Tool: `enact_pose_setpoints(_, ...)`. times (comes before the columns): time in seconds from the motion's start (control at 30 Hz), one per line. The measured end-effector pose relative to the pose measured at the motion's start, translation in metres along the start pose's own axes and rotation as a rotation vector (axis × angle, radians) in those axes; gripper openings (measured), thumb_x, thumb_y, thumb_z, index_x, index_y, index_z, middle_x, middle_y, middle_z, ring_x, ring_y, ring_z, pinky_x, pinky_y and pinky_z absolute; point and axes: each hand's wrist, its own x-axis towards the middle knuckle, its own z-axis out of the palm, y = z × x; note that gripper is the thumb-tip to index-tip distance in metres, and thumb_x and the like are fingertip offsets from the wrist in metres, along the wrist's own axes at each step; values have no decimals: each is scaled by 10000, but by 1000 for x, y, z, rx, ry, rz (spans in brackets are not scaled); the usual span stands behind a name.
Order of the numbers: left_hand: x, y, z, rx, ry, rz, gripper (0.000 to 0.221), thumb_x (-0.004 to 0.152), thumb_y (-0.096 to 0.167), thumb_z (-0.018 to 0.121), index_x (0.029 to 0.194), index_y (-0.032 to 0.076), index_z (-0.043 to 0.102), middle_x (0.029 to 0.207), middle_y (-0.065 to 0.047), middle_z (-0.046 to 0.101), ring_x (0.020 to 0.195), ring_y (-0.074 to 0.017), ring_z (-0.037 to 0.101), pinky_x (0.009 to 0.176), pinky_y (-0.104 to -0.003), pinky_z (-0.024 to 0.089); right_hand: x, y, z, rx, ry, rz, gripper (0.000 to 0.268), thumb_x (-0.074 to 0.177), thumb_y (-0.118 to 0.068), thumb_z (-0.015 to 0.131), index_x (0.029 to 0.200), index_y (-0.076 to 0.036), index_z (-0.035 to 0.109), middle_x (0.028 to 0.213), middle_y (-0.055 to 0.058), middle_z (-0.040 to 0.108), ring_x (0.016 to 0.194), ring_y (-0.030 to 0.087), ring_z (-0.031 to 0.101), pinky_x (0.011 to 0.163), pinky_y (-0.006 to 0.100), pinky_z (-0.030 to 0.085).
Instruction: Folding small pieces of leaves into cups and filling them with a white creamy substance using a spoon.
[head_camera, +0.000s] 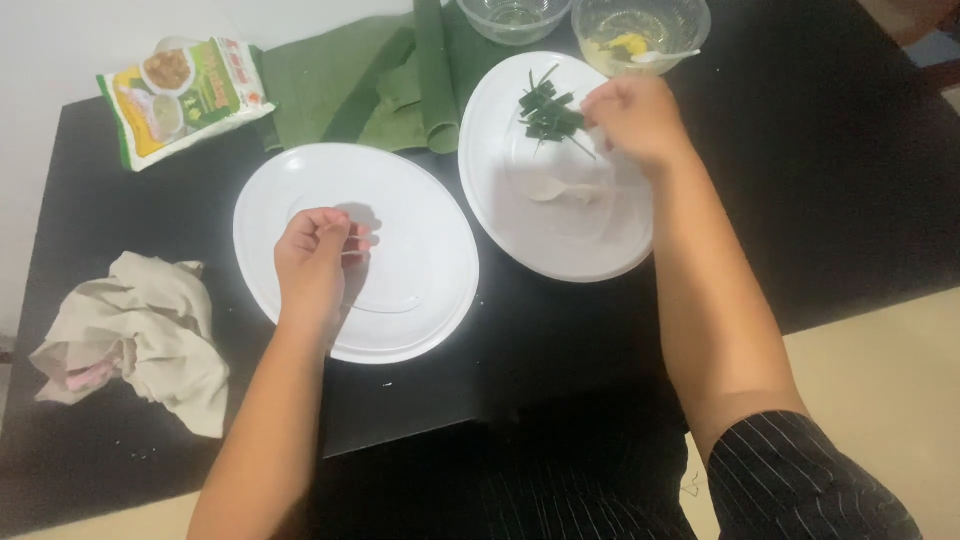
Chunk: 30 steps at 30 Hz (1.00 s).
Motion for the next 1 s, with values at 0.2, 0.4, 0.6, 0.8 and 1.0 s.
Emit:
enact_pose_setpoints(0.2, 5, -6, -5, 57, -3, 31, 111, 961, 98, 531, 876, 145, 587, 840, -53, 675, 696, -144, 630, 702, -240, 525, -26, -19, 6, -355, -165, -156, 369, 820, -197, 530, 1114, -154, 750, 1262, 32, 677, 1185, 217, 591, 1023, 368, 423)
enact_pose_setpoints(0.4, 9, -12, -12, 77, -41, 124, 78, 962, 114, 546, 924, 127, 613, 858, -67, 720, 719, -144, 672, 676, -246, 518, -21, -10, 8, -349, -228, -164, 466, 786, -254, 579, 1229, -196, 712, 1359, -21, 644, 923, 181, 626, 858, 309, 459)
enact_pose_setpoints(0.6, 0, -3, -11, 177, -91, 117, 79, 949, 168, 572, 900, 133, 622, 896, -33, 724, 785, -140, 655, 778, -250, 539, -62, -42, -7, -376, -102, -87, 315, 936, -175, 522, 1181, -158, 719, 1280, 78, 652, 1057, 252, 622, 835, 417, 516)
enact_pose_setpoints(0.8, 7, -3, -18, 111, -130, 162, 39, 946, 144, 609, 928, 129, 639, 873, -37, 730, 776, -131, 675, 748, -248, 542, -40, -19, 0, -458, -176, -58, 318, 894, -296, 620, 1179, -217, 737, 1064, 112, 659, 900, 256, 634, 813, 384, 483)
enact_pose_setpoints(1.0, -2, 18, -24, 502, -47, 57, 200, 848, 371, 626, 953, 214, 690, 952, 48, 700, 839, -92, 616, 736, -253, 502, -51, -44, 12, -270, 32, -373, 128, 991, -151, 648, 1062, -155, 755, 1070, -18, 717, 861, 136, 577, 801, 328, 478)
